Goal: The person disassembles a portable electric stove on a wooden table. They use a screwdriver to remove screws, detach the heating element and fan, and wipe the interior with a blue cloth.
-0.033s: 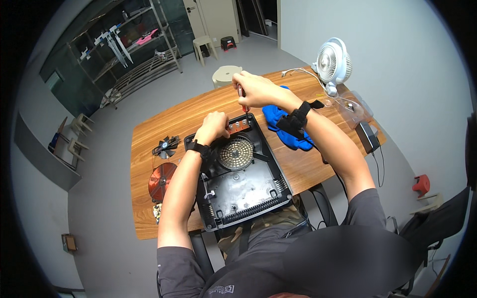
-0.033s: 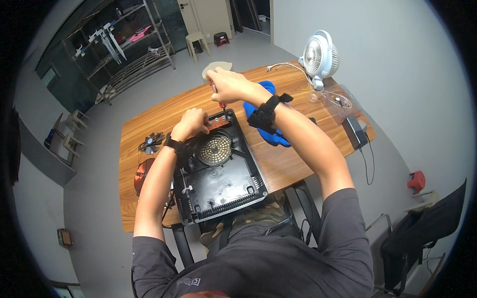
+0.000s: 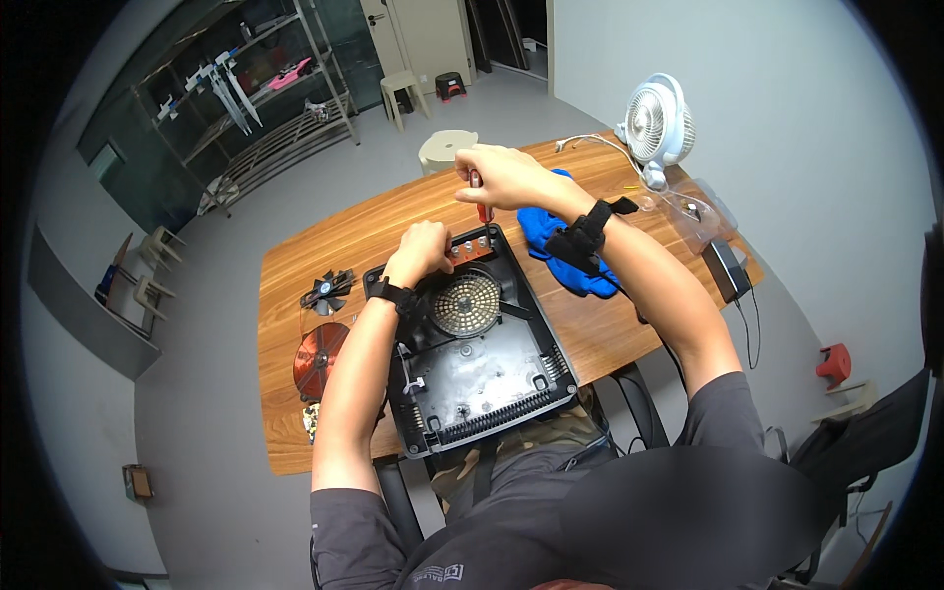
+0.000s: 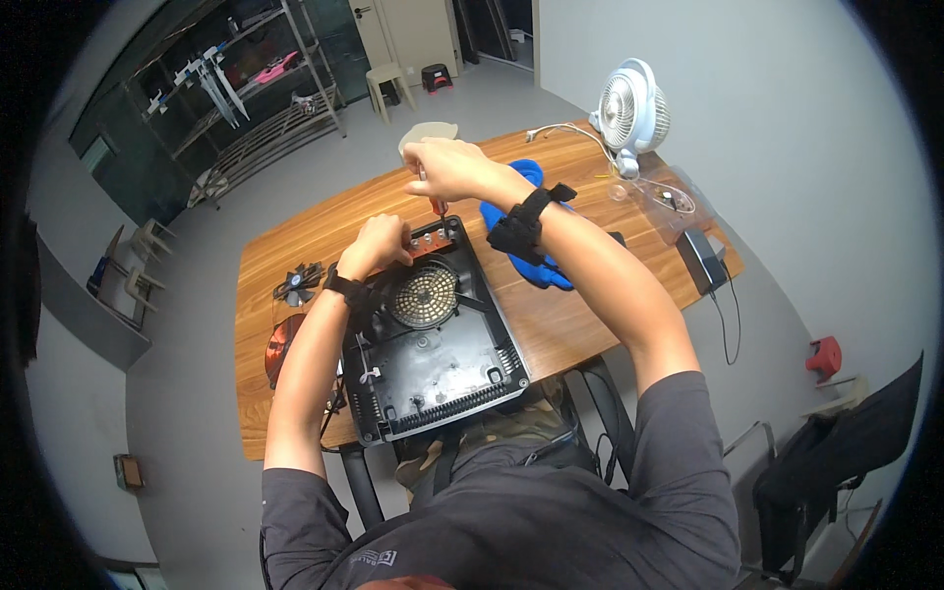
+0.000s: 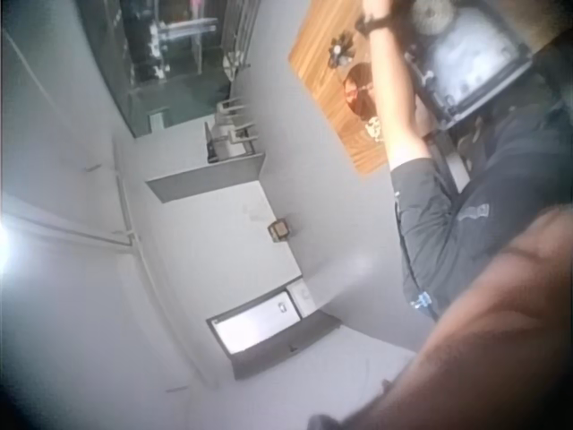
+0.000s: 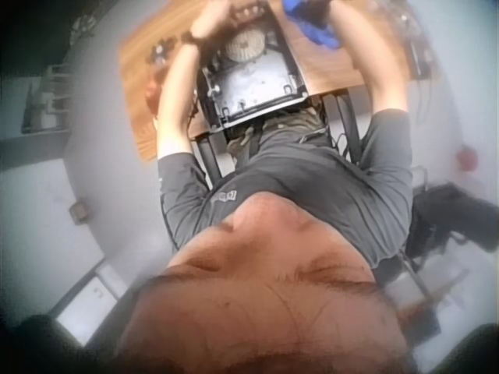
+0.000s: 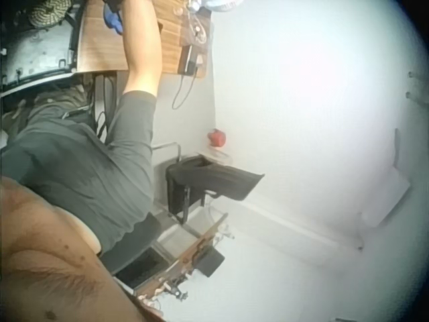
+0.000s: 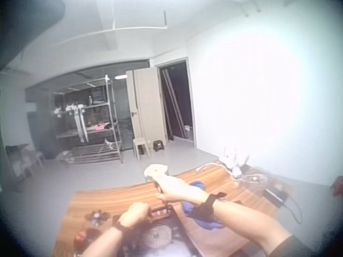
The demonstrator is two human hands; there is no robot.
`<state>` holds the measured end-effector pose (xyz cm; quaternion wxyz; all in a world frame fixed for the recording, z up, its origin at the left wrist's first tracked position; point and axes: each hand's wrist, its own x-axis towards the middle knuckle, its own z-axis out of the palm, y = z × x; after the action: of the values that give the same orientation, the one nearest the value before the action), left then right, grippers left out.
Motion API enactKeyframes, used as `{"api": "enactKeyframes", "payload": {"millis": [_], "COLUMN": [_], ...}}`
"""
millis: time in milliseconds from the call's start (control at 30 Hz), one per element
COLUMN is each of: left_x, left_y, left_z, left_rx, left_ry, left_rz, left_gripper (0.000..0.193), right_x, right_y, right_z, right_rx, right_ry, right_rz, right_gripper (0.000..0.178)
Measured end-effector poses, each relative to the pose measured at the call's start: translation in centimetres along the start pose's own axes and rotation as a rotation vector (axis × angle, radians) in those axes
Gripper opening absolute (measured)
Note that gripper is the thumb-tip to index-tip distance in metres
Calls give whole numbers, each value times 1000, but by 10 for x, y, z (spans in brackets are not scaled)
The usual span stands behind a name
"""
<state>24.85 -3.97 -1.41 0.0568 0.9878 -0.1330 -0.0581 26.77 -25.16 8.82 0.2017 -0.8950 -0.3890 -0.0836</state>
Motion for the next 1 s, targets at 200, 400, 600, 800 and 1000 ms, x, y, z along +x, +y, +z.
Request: {"api": "enactKeyframes", "payload": {"millis": [200, 400, 600, 800, 1000], "left_x": [2, -2, -1, -1, 0], "left_y": [5, 3, 9, 8, 2], "left_z": [-2, -2, -7, -6, -1], "left_rx": [4, 10, -9, 12, 40], "left_ry": [3, -13, -49, -41, 30], "left_rz": [19, -3, -27, -17, 64], "left_gripper": [37, 37, 36, 36, 34], "right_x": [10, -2, 4, -3, 0], "right_y": [22, -3, 13, 15, 4], "right_z": [17, 1, 3, 3, -1], "right_rx": [111, -162, -93, -6, -14], "right_ry": [98, 115, 10, 32, -28], "right_rz": [-29, 14, 65, -69, 73], "right_gripper": [30, 37, 39, 33, 35]}}
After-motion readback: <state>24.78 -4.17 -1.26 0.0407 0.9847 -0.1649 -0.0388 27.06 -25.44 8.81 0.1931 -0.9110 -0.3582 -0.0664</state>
